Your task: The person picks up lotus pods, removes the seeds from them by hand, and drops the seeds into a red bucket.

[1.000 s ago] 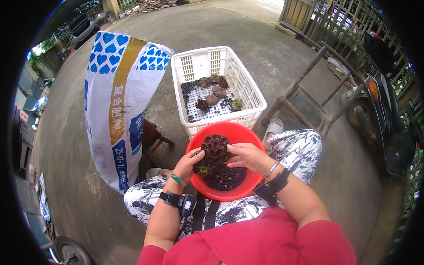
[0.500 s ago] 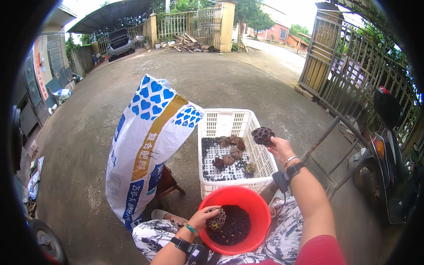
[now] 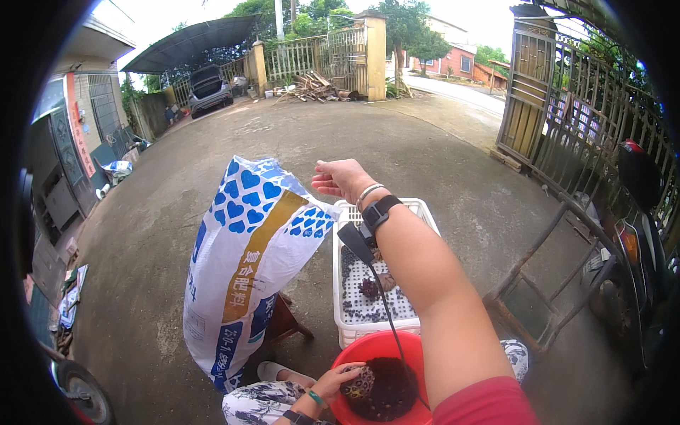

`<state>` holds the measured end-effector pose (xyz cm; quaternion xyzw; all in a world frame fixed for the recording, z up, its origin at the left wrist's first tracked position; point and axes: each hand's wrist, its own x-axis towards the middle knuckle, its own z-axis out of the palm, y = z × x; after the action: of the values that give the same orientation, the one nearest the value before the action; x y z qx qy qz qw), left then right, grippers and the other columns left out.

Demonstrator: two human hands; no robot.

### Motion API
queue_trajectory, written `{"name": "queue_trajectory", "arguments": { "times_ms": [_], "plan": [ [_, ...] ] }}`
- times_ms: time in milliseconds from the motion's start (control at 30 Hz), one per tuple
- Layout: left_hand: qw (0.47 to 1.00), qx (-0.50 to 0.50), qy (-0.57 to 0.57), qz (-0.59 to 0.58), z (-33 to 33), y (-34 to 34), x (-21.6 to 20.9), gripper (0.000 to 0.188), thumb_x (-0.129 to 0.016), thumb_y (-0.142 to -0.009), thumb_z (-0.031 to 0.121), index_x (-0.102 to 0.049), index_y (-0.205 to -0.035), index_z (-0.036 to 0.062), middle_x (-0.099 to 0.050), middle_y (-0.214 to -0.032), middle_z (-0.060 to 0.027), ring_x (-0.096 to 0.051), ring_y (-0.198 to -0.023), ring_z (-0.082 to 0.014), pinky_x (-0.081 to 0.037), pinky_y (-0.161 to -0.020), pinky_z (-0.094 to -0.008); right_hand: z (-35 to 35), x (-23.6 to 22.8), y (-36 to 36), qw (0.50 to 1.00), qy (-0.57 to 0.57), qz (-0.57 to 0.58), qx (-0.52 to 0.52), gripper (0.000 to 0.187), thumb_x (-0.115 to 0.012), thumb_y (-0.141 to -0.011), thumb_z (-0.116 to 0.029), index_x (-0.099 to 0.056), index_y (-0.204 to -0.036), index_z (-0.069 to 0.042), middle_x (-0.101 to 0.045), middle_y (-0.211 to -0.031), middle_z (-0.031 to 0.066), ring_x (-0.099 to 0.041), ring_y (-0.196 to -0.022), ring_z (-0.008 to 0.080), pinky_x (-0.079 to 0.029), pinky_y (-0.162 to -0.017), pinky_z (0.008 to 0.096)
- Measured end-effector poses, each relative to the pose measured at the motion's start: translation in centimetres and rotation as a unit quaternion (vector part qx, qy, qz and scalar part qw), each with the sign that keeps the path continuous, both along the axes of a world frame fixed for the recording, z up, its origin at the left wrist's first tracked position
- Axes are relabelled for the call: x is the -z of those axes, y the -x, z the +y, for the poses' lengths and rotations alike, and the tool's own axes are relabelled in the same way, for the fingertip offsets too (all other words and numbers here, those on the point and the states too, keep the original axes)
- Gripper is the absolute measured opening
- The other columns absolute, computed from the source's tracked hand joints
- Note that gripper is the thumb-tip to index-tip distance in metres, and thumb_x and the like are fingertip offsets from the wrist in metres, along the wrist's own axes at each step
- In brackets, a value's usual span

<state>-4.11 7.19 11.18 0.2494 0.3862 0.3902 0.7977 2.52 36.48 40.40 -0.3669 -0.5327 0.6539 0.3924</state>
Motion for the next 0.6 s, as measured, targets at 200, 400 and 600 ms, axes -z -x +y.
{"name": "queue_trajectory", "arguments": {
  "times_ms": [200,400,600],
  "plan": [
    [0.999,-0.019,0.031,-0.019,0.5,0.6,4.4,0.028,-0.058,-0.084,0.024,-0.054,-0.102,0.0024,-0.061,-0.093,-0.0052,-0.060,-0.082,-0.0133,-0.048,-0.074,-0.0275,-3.4,11.6,-9.3,0.992,0.027,-0.095,0.073,0.019,-0.053,-0.085,-0.016,-0.058,-0.097,-0.002,-0.061,-0.083,0.0062,-0.059,-0.071,0.0115,-0.049,-0.062,0.0219],
    [0.994,-0.020,0.026,-0.107,-0.7,-0.9,7.7,0.031,-0.050,-0.088,0.032,-0.055,-0.101,0.0047,-0.062,-0.091,-0.0041,-0.061,-0.080,-0.0122,-0.050,-0.069,-0.0266,-17.3,25.7,-15.6,0.964,0.105,-0.222,-0.100,0.033,-0.056,-0.084,-0.025,-0.055,-0.106,0.000,-0.061,-0.092,0.0083,-0.059,-0.084,0.0147,-0.049,-0.074,0.0254],
    [0.994,-0.018,0.039,-0.103,-1.8,-3.9,10.6,0.044,-0.044,-0.089,0.040,-0.055,-0.107,0.0018,-0.062,-0.099,-0.0109,-0.061,-0.087,-0.0189,-0.049,-0.076,-0.0308,-29.1,35.1,-17.8,0.972,0.179,-0.105,-0.113,0.033,-0.056,-0.085,-0.022,-0.054,-0.110,-0.001,-0.058,-0.095,0.0042,-0.056,-0.084,0.0117,-0.048,-0.074,0.0254]
  ]
}}
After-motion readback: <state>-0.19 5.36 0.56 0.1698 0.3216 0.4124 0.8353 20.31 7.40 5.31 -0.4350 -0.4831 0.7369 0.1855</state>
